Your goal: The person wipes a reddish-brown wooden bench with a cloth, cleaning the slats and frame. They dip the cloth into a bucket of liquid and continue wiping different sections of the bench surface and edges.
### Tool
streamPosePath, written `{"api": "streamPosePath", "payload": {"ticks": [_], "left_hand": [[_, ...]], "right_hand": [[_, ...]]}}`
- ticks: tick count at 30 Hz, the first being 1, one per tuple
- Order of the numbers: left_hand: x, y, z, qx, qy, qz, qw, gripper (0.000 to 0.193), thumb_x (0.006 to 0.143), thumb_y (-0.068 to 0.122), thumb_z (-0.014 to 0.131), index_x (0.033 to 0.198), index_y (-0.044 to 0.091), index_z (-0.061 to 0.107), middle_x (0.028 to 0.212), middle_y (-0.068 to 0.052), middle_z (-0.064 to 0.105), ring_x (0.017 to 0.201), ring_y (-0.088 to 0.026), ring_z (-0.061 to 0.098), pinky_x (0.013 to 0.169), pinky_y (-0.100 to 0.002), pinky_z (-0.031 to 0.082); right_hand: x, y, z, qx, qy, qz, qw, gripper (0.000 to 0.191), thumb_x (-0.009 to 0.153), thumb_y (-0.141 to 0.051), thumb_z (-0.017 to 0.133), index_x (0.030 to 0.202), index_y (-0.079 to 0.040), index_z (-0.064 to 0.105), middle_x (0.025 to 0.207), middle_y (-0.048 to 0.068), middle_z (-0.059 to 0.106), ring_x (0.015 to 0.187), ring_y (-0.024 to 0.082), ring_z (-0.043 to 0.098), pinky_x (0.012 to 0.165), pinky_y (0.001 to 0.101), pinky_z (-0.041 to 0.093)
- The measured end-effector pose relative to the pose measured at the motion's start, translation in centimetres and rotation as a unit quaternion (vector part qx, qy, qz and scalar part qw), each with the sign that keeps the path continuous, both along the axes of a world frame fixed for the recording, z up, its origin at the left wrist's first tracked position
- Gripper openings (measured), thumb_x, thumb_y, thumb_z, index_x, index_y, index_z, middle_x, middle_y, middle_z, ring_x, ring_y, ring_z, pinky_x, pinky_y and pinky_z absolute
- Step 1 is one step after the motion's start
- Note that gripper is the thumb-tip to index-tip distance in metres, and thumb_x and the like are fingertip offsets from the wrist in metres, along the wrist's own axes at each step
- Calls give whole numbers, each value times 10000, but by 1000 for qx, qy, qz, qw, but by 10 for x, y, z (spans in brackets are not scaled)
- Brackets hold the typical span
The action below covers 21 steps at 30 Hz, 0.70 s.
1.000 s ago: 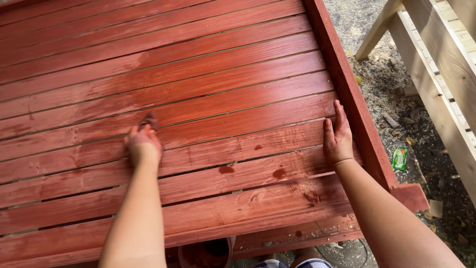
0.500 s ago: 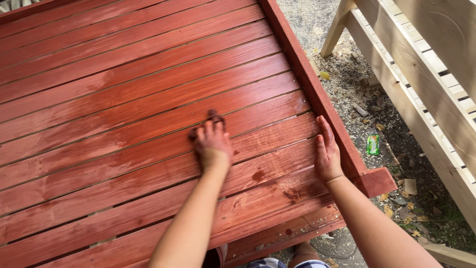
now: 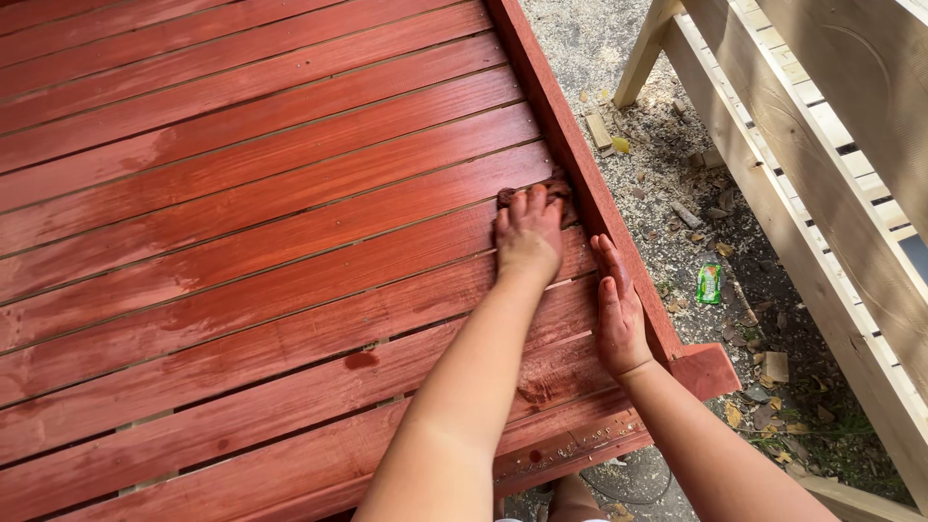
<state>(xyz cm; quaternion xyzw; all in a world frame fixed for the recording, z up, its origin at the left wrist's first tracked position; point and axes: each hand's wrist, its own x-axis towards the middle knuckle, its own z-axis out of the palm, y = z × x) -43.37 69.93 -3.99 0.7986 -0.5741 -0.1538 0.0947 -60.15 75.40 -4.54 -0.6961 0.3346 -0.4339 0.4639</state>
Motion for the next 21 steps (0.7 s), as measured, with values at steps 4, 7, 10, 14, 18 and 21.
{"api": "streamPosePath", "payload": {"ticks": [4, 7, 10, 14, 18, 21], "left_hand": [[66, 71, -8, -52, 0, 87, 995, 403, 987, 230, 541, 1383, 183, 598, 1570, -85, 381, 1466, -334, 289, 1194, -589, 183], [143, 161, -4, -93, -83, 144, 982, 343, 945, 261, 613, 1272, 185, 686, 1433, -60, 520, 1354, -313, 429, 1080, -572, 346], [228, 260, 4, -64, -162, 210, 962, 342, 998, 291, 586, 1301, 165, 685, 1431, -82, 536, 1336, -352, 472, 1099, -572, 372], [289, 344, 8, -89, -169, 301, 934, 388, 1031, 319, 565, 1359, 149, 683, 1563, -136, 473, 1436, -397, 403, 1218, -531, 309], [270, 325, -5, -127, -120, 310, 935, 423, 1000, 323, 587, 1356, 109, 667, 1525, -197, 462, 1404, -447, 373, 1164, -538, 288], [224, 268, -9, -95, -97, 227, 964, 423, 1015, 320, 556, 1382, 129, 643, 1457, -156, 528, 1389, -386, 449, 1194, -496, 338]], "right_hand": [[11, 1, -9, 25, -19, -22, 999, 565, 1135, -327, 324, 1590, 8, 328, 1626, 180, 414, 1535, 282, 366, 1272, 382, 244], [23, 3, -16, 41, -26, -24, 999, 576, 1126, -347, 335, 1580, 9, 336, 1621, 179, 412, 1525, 274, 370, 1254, 378, 262], [41, 4, -26, 67, -89, -28, 993, 573, 1139, -356, 332, 1576, 14, 344, 1629, 182, 407, 1538, 272, 362, 1272, 383, 240], [54, 3, -38, 90, -112, -29, 989, 582, 1139, -369, 326, 1580, 11, 334, 1634, 179, 403, 1544, 264, 351, 1276, 382, 230], [50, -2, -40, 147, -160, -25, 976, 598, 1126, -380, 314, 1593, -6, 303, 1643, 156, 379, 1548, 249, 319, 1264, 387, 210], [41, -4, -34, 165, -155, -29, 974, 602, 1122, -396, 297, 1594, -23, 300, 1643, 143, 380, 1550, 239, 315, 1264, 390, 206]]}}
